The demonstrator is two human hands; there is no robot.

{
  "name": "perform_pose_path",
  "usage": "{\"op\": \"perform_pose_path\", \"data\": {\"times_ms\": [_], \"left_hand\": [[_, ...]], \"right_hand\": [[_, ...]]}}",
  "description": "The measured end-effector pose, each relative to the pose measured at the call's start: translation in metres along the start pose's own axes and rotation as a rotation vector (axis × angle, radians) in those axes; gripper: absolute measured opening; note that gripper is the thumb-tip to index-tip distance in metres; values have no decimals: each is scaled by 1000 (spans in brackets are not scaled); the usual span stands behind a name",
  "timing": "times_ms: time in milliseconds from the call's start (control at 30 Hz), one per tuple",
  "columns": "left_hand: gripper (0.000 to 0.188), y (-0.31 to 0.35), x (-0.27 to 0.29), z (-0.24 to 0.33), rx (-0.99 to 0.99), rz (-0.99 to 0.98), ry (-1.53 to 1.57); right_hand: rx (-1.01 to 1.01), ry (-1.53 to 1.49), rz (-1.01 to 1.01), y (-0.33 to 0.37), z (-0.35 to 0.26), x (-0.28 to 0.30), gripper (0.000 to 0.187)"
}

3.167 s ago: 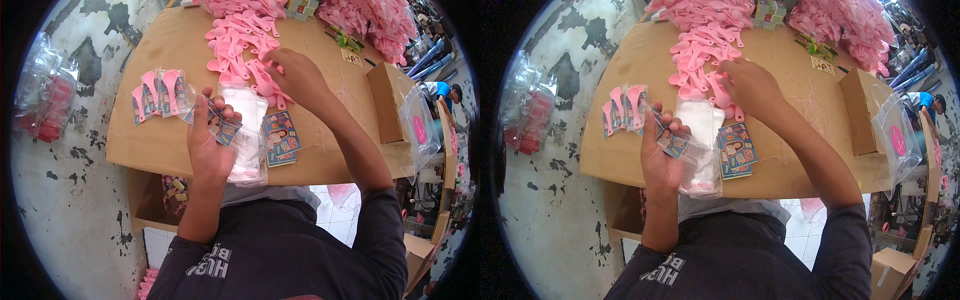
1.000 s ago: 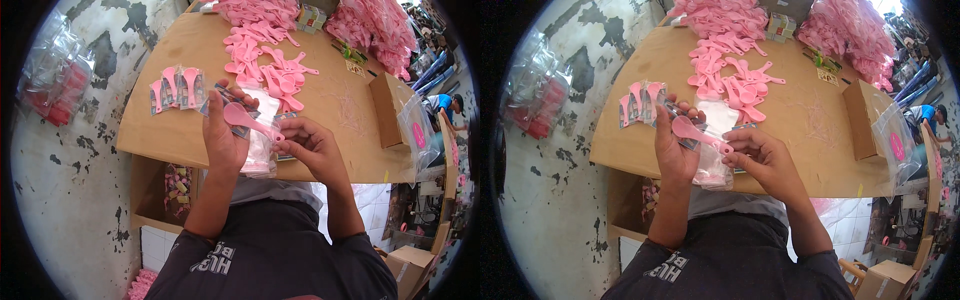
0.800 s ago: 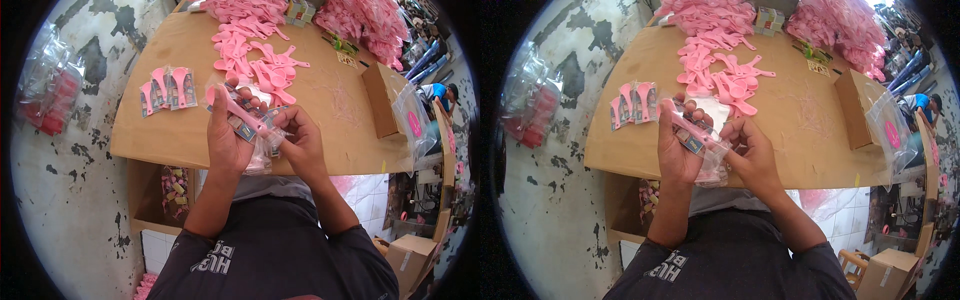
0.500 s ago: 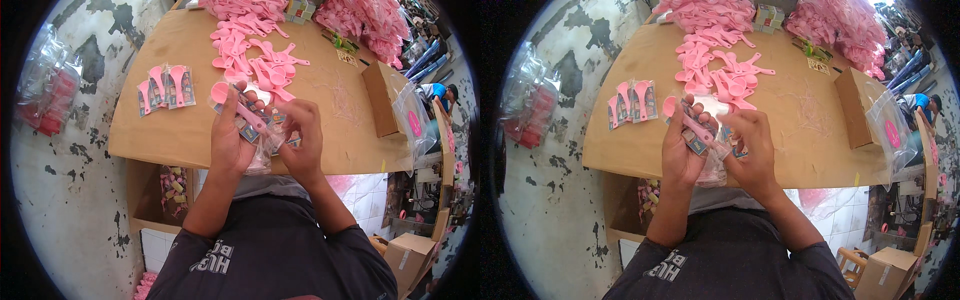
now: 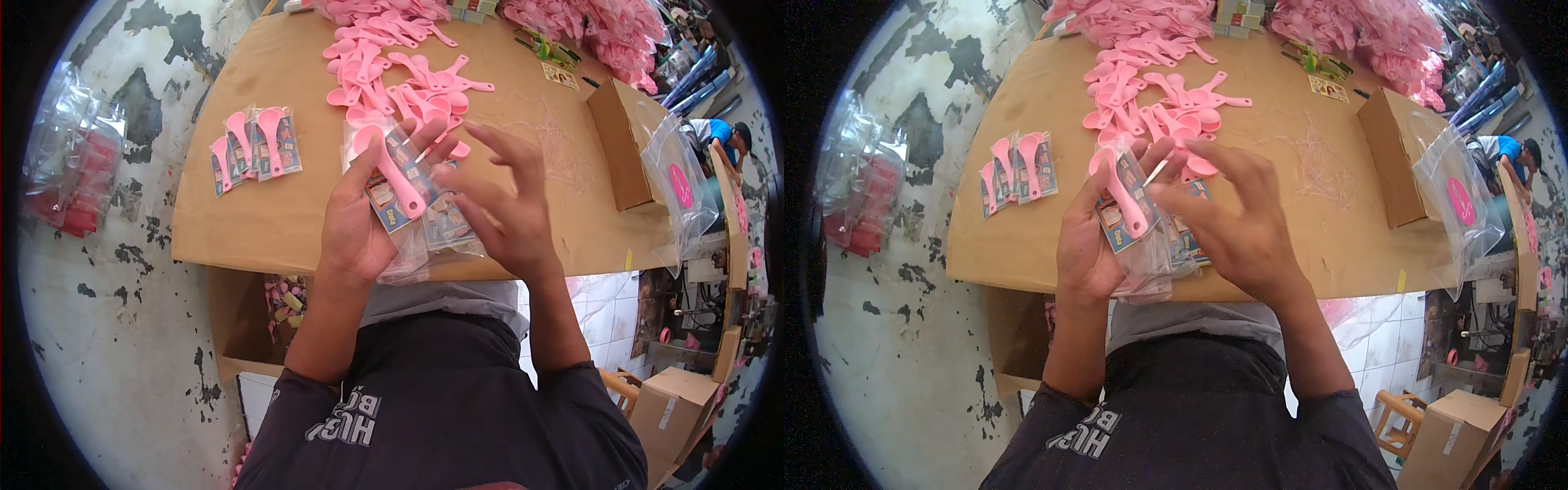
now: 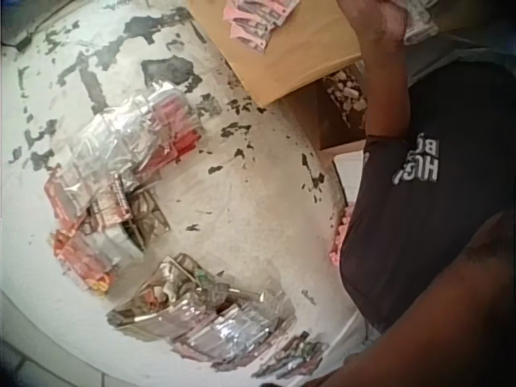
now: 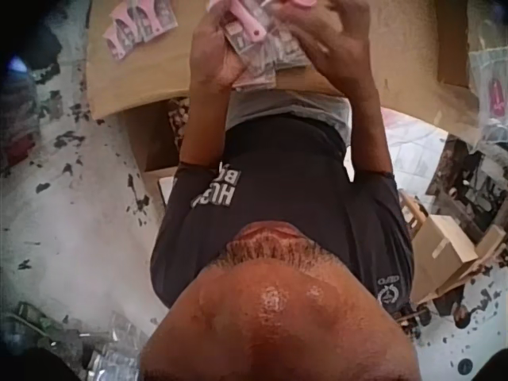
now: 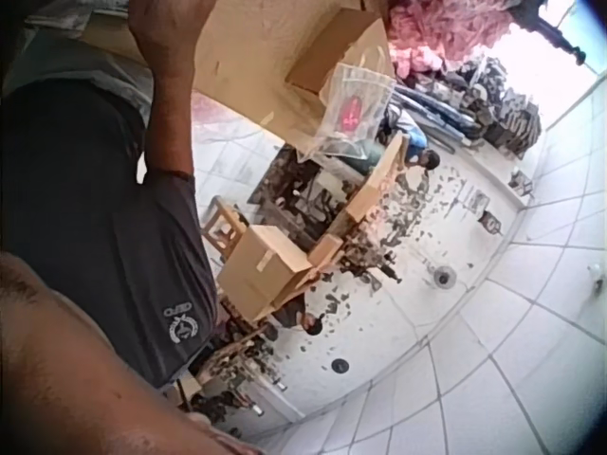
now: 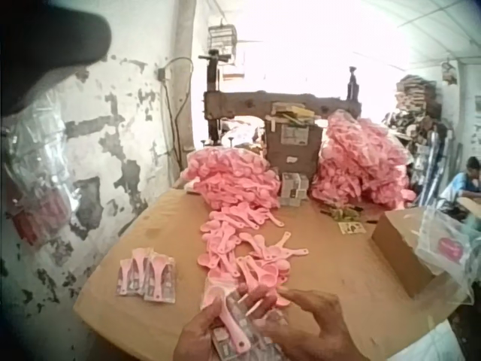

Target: Packaging pink plastic spoons and labels into clear plastic bags.

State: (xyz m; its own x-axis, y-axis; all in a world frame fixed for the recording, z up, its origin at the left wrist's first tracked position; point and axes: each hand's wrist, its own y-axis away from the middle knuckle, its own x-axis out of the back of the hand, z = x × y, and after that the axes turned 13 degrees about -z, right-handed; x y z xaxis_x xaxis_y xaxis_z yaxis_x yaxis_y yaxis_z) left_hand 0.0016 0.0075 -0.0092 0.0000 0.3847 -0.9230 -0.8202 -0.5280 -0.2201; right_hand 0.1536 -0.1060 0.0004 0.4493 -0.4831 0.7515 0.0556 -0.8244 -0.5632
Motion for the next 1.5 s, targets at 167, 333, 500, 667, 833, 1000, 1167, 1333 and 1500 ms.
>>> {"op": "perform_pose_path", "data": {"times_ms": [167, 333, 500, 667, 833, 1000, 1167, 1333, 1500], "left_hand": [[53, 1, 0, -14, 115, -27, -39], [58, 6, -3, -7, 52, -15, -301], [42, 13, -15, -6, -43, -121, -794], [31, 16, -23, -9, 17, 25, -874], [40, 20, -25, -9, 52, 25, -957], [53, 22, -30, -13, 118, -31, -955], [56, 24, -24, -13, 186, -43, -943], [60, 23, -24, -12, 193, -9, -902], [56, 20, -20, -12, 159, -5, -923]], "right_hand": [[153, -48, 32, -11, 1, -3, 46], [110, -417, -37, -9, 3, 12, 39], [-318, -831, -12, -3, -7, 4, 53], [-416, -991, -36, 1, -14, 1, 64], [-325, -659, 103, -8, -6, 17, 53], [-230, -615, 86, -13, 17, 18, 41], [-356, -992, 136, -15, 9, 21, 34], [-260, -390, 363, -17, 5, 13, 23], [-39, 30, 250, -15, 10, 12, 24]]}}
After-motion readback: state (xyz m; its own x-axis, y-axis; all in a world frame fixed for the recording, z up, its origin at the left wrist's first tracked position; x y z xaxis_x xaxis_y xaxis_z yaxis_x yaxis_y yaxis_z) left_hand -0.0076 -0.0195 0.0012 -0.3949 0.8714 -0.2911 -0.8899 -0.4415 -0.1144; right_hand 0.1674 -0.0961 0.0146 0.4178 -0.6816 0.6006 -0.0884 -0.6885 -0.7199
